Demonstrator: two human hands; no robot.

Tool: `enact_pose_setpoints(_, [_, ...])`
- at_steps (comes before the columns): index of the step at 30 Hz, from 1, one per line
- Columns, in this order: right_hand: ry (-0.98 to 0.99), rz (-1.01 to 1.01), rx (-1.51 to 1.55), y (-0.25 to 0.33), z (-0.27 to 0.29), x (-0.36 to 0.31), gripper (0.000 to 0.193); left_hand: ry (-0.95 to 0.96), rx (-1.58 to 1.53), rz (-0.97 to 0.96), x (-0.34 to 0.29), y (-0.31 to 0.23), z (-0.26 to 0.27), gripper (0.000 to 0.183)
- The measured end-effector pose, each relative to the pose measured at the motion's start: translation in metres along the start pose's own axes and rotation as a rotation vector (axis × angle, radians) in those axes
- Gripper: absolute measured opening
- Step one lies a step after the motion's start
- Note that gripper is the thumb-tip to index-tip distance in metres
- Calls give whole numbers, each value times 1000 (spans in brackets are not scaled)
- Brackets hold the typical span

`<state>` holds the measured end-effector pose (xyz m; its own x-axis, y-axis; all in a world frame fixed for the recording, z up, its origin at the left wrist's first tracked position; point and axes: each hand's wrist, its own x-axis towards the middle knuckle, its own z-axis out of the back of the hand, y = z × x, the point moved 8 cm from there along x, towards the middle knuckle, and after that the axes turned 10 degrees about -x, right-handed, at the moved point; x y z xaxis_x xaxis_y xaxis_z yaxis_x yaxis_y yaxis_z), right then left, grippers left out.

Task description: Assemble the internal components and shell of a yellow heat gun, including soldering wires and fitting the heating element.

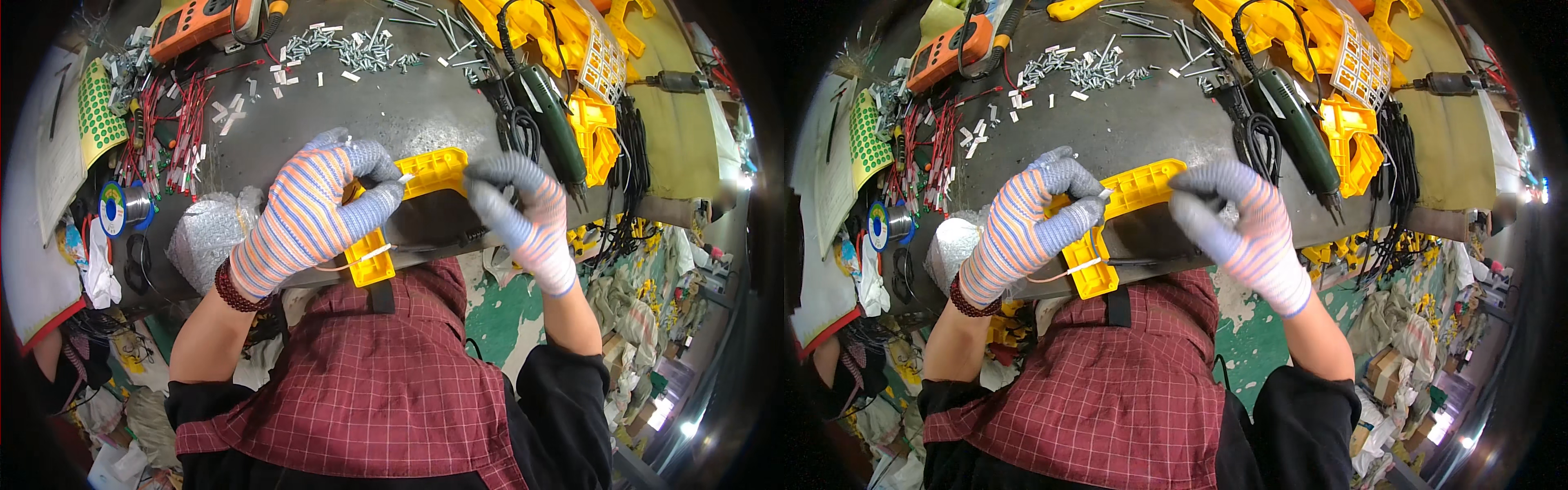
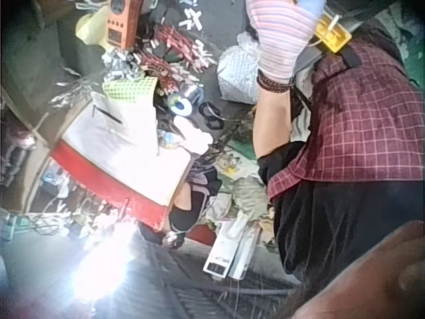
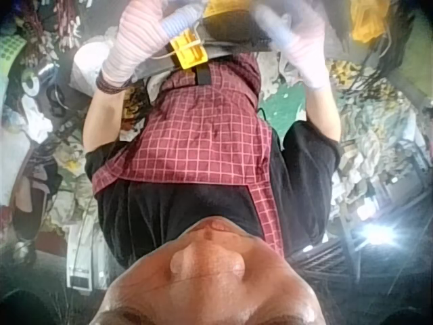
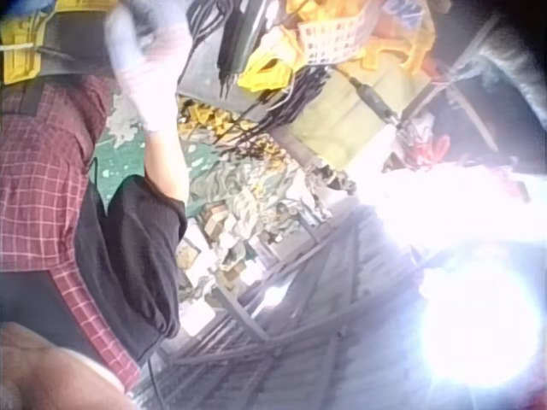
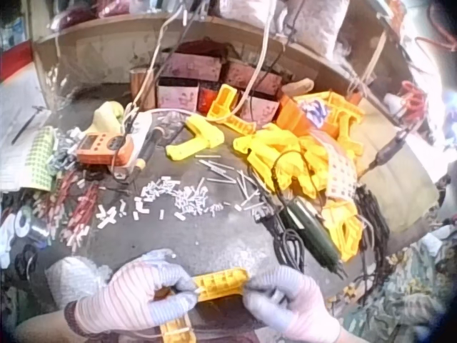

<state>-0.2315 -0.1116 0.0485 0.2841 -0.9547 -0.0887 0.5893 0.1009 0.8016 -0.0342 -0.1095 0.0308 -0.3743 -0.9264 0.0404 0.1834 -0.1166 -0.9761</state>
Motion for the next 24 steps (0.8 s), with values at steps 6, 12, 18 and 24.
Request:
enact_pose_setpoints(6, [-5, 585, -719, 2, -32, -47, 25, 8, -23, 49, 3, 0, -1, 11])
enact_pose_setpoints(12, [-421, 529, -765, 0, 14, -23, 27, -148, -436, 162, -1, 21, 6, 15])
enact_pose_setpoints(18, [-301, 390, -499, -27, 6, 1, 22, -176, -428, 204, 1, 29, 11, 17])
enact_pose_setpoints(24, [-270, 444, -652, -19, 3, -9, 33, -271, 27, 91, -3, 10, 17, 16])
